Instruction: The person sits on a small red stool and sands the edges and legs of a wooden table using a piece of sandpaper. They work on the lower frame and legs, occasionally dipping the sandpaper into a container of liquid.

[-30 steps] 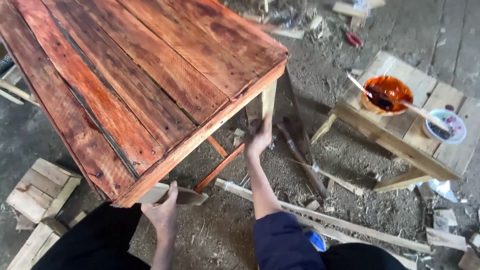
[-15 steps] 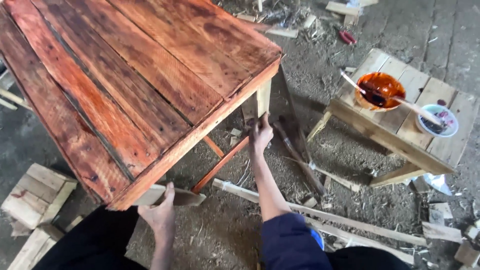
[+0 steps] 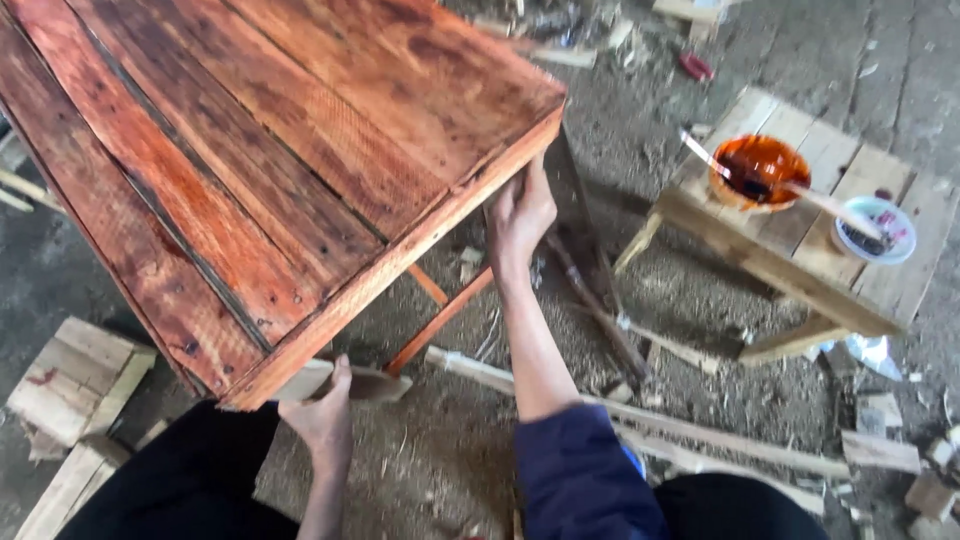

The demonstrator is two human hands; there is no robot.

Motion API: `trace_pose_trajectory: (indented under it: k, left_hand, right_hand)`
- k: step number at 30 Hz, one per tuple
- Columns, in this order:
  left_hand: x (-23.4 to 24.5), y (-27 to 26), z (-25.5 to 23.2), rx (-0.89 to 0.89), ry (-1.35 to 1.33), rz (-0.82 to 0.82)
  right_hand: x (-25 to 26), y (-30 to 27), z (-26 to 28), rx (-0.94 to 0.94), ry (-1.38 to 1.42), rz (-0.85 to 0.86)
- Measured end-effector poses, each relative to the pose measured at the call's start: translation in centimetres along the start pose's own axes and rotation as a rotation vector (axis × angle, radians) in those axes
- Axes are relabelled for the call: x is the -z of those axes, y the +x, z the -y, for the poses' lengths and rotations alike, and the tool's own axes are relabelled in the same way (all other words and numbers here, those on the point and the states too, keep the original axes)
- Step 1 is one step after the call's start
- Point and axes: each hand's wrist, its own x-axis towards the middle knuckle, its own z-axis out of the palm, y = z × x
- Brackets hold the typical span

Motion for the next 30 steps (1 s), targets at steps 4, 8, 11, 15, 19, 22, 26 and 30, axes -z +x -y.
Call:
trace_pose_trajectory:
  k: [4, 8, 11, 15, 19, 22, 26, 30]
  left_hand:
    - [0.0, 0.4, -0.5, 0.056, 0.007, 0.046]
    - [-0.1, -0.1, -0.9, 0.117, -0.023, 0.029]
    - [-0.1, 0.0, -0.7, 0.085, -0.032, 0.061]
    - [0.3, 0.2, 0.6, 0.006, 0.028, 0.016]
    - [-0.4, 0.4, -0.1, 0.038, -0.023, 0.015]
    - [-0.1, 0.2, 1.0, -0.034, 0.013, 0.015]
    - [0.5, 0.6, 1.0, 0.000, 0.006, 0.118]
    - [0.3, 0.0, -0.4, 0.009, 0.012, 0.107]
  right_hand:
    - [-0.1, -1.5, -4.2, -0.024, -0.140, 0.005]
    - [0.2, -6.1, -16.3, -0.343, -0.342, 0.145]
    - [0.1, -2.9, -6.2, -0.148, -0.092, 0.039]
    - [0.2, -2.1, -0.4, 0.169, 0.033, -0.066]
    - [0.5, -3.8, -5.6, -0.231, 0.046, 0.055]
    - [0.5, -4.1, -4.7, -0.198, -0.141, -0.002]
    - [-2.1, -1.5, -3.6, 0.107, -0.095, -0.176]
    - [1.0, -3.0, -6.3, 0.057, -0.204, -0.032]
